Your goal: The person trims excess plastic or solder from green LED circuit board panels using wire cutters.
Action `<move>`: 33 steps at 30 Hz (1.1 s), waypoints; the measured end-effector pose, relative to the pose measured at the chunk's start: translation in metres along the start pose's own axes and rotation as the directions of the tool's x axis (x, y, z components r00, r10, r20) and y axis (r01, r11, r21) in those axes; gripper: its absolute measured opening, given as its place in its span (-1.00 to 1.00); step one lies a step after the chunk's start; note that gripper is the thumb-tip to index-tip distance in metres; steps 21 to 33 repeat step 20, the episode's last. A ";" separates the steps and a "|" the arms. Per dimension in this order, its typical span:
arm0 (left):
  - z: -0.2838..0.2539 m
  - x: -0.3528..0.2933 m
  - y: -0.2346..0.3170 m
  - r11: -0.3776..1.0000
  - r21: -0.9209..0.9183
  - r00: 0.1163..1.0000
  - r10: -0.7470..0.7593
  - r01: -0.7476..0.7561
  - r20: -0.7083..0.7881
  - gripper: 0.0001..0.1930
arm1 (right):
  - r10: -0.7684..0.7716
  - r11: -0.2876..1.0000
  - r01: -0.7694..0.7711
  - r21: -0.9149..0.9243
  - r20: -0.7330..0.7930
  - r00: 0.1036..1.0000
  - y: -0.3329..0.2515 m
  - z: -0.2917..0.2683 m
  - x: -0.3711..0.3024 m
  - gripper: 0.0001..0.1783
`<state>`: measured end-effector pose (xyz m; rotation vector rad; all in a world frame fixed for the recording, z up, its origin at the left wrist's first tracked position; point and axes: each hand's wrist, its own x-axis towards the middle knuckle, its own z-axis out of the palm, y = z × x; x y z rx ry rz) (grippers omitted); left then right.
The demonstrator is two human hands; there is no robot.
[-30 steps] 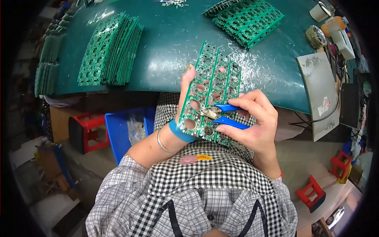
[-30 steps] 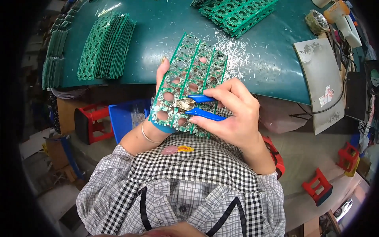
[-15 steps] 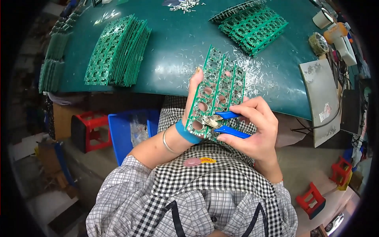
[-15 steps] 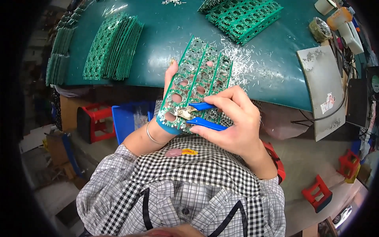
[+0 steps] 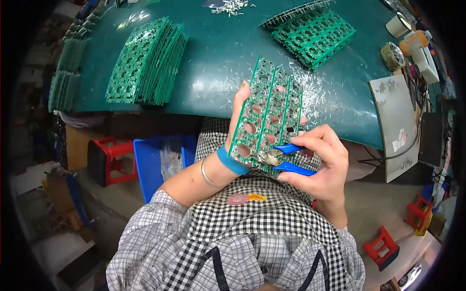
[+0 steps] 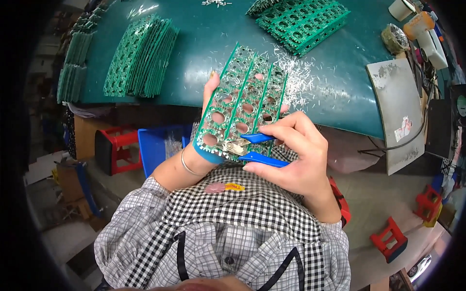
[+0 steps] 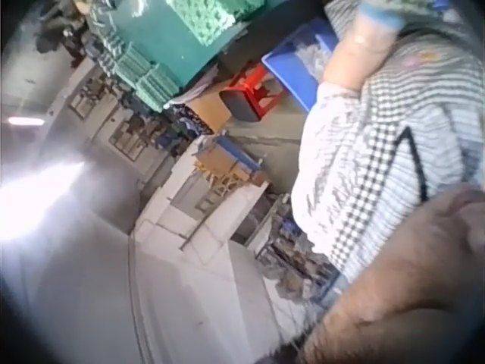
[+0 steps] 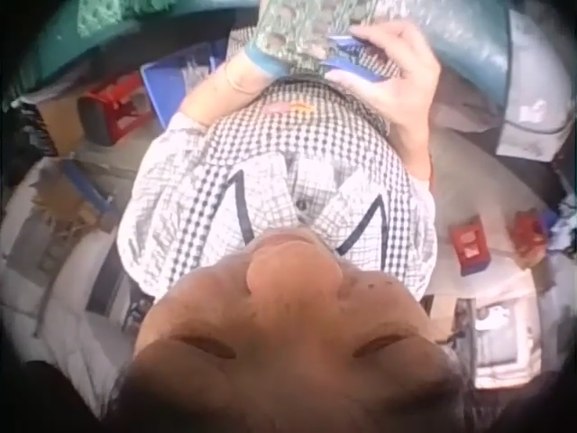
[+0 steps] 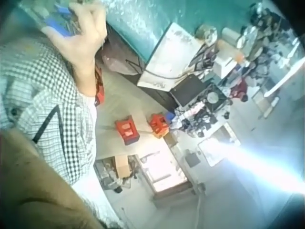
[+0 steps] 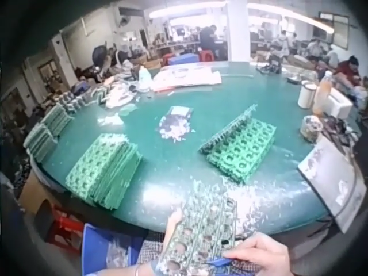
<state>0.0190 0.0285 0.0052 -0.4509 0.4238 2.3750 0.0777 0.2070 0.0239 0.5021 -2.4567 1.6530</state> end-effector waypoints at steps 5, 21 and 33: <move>0.001 0.004 0.001 1.000 0.025 1.000 0.009 -0.009 -0.004 -0.28 | -0.028 1.000 0.028 -0.002 -0.001 1.000 -0.002 0.004 0.000 -0.33; -0.021 0.017 0.035 0.780 0.504 0.926 0.269 -0.372 0.267 -0.16 | 0.010 0.996 -0.040 -0.085 -0.327 0.945 0.036 -0.016 0.003 -0.33; -0.021 0.017 0.035 0.780 0.504 0.926 0.269 -0.372 0.267 -0.16 | 0.010 0.996 -0.040 -0.085 -0.327 0.945 0.036 -0.016 0.003 -0.33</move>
